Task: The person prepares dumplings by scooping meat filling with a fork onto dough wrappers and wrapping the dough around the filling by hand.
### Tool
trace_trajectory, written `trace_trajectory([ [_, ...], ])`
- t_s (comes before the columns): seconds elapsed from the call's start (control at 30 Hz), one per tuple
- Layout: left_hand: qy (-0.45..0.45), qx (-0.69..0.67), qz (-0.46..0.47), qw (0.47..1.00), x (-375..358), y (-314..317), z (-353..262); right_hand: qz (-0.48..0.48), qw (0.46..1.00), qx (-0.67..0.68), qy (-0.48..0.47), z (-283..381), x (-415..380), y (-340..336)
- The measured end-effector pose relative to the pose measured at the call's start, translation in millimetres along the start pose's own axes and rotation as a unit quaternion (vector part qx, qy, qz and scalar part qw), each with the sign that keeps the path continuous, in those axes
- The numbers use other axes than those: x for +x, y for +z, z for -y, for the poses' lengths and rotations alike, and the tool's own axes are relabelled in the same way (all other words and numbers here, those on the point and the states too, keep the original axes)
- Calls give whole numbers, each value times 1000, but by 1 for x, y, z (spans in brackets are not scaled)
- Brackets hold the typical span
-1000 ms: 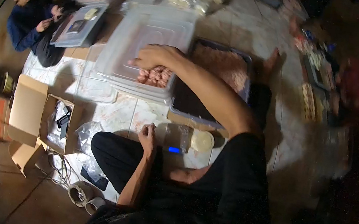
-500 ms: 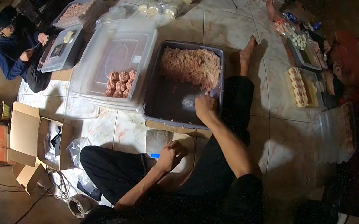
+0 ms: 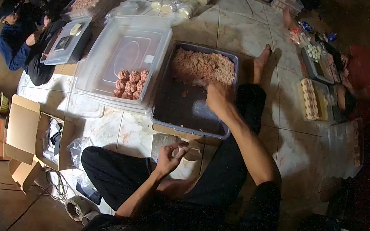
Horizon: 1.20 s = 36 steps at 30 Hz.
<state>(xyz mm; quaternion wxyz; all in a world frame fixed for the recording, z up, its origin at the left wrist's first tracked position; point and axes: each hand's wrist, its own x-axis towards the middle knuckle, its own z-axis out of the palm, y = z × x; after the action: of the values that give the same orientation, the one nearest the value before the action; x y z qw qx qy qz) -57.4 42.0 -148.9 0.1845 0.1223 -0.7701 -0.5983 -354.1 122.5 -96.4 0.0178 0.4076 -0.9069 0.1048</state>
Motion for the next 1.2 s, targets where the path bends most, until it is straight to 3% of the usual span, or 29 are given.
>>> trace_trajectory([
  [0.03, -68, -129, -43, 988, -1, 2, 5, -76, 995, -58, 22, 16, 8, -28],
  [0.1, -194, -371, -122, 900, 0, 4, 23, -41, 991, -110, 72, 18, 41, -22],
  [0.13, -259, -456, -114, 844, 1, -5, 34, -21, 987, -143, 71, 19, 46, 1],
  [0.2, -271, -457, -130, 837, 8, -17, 16, 55, 969, -228, 80, 29, 36, 62],
  [0.23, -340, -548, -138, 752, 19, -31, -20, 16, 984, 8, 175, 47, 19, 52],
  [0.3, -310, -498, -100, 804, 11, -30, -11, 129, 984, -85, 89, 18, -1, 112],
  [0.37, -258, -387, -89, 881, -3, -23, 21, 106, 985, -80, 114, 55, -2, 15],
  [0.4, -261, -390, -71, 880, -4, -12, 19, 49, 986, -135, 84, 34, 18, 21],
  [0.43, -276, -388, -51, 878, -14, -5, 14, -11, 981, 58, 184, 28, 34, 17],
  [0.47, -263, -362, -20, 894, -14, -2, 9, 33, 989, -28, 143, 34, 40, 13],
  [0.5, -168, -210, -11, 963, -18, 0, 6, 64, 986, -117, 95, 39, 51, 5],
  [0.53, -58, -54, -3, 997, -15, 6, 2, 67, 985, -121, 100, 30, 52, 32],
  [0.57, 49, 104, 6, 993, -19, 9, -1, 76, 984, -123, 106, 20, 41, 73],
  [0.6, 122, 200, 90, 968, -18, 9, 0, -35, 987, -27, 155, 26, 26, 91],
  [0.63, 120, 261, 201, 936, -30, 14, 5, -5, 992, -79, 95, 24, 22, 90],
  [0.7, 217, 383, 284, 852, -48, 29, 36, 68, 982, -174, -30, 24, 3, 91],
  [0.73, 236, 395, 300, 835, -48, 27, 33, 101, 976, -190, -36, 30, 0, 81],
  [0.83, 159, 280, 395, 860, -37, 5, 3, -2, 983, -178, 45, 24, 34, 50],
  [0.87, 145, 257, 414, 861, -35, 8, 4, 13, 989, -143, 39, 26, 44, 33],
  [0.97, 102, 189, 457, 863, -15, 4, -5, -30, 993, -16, 115, 20, 35, 95],
  [1.0, 97, 109, 418, 897, -8, -1, -5, -43, 986, 26, 157, 27, 20, 98],
  [1.03, 0, -11, 300, 954, -14, -1, 2, 23, 980, -197, 4, 25, 11, 99],
  [1.07, -98, -128, 169, 972, -25, -3, 12, 58, 980, -188, 20, 25, 6, 101],
  [1.1, -188, -244, 27, 951, -28, -2, 19, 94, 978, -183, 30, 34, 8, 76],
  [1.17, -228, -408, -75, 881, -12, -30, -3, 19, 980, -194, 23, 38, 21, 45],
  [1.2, -262, -435, -119, 853, -7, -39, -3, 35, 986, -158, 48, 35, 33, 43],
])
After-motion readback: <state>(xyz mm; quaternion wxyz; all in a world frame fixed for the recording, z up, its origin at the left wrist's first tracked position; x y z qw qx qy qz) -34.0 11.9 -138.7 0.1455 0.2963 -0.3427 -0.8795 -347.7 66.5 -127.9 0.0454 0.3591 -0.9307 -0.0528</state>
